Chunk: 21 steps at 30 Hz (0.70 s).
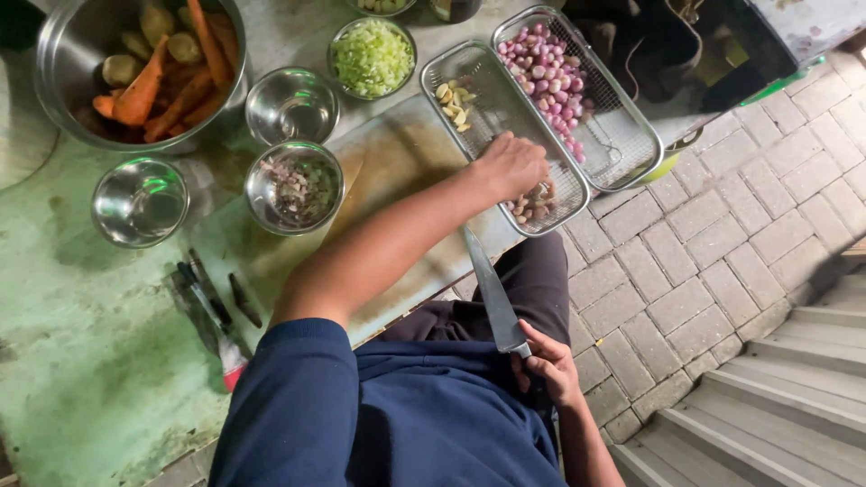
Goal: Peeling the outer skin of shallots using a knife on a wooden cutting board in a food preparation area.
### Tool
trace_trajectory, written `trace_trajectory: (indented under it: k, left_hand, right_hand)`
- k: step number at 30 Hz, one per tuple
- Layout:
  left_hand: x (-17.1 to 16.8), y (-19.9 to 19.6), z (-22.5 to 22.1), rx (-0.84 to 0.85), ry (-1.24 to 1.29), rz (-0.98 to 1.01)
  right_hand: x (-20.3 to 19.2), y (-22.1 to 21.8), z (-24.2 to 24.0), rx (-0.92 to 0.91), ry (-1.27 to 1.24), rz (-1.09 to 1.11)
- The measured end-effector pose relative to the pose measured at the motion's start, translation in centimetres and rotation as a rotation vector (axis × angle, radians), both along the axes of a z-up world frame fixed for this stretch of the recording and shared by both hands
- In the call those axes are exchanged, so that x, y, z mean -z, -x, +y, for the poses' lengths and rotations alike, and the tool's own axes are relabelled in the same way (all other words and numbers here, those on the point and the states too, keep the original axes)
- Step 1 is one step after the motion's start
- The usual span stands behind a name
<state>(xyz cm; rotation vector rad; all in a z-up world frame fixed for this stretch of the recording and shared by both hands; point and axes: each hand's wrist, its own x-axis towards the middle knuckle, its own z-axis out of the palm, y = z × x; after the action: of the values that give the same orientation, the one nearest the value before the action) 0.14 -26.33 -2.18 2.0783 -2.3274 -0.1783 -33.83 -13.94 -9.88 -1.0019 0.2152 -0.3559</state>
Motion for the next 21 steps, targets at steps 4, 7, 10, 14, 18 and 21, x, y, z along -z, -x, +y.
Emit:
trace_trajectory:
  k: [4, 7, 10, 14, 18, 21]
  left_hand:
    - [-1.1, -1.0, 0.6, 0.015, -0.046, -0.015]
    - [0.3, -1.8, 0.3, -0.125, -0.037, 0.262]
    - [0.2, -2.3, 0.7, -0.163, -0.047, 0.327]
    - [-0.3, -2.9, 1.9, 0.135, 0.172, -0.012]
    - [-4.7, -4.1, 7.9, 0.087, 0.454, 0.348]
    - [-5.2, -4.2, 14.8, -0.068, 0.582, 0.372]
  right_hand:
    - [-0.3, -0.1, -0.1, 0.007, -0.032, 0.001]
    - [-0.5, -0.4, -0.3, -0.024, -0.031, 0.01]
    - [-0.7, -0.6, -0.3, -0.034, -0.034, 0.019]
    - [-0.9, -0.9, -0.3, -0.053, -0.028, -0.028]
    - [-0.7, -0.8, -0.4, -0.026, -0.087, -0.041]
    - [-0.1, -0.4, -0.3, 0.024, -0.123, -0.036]
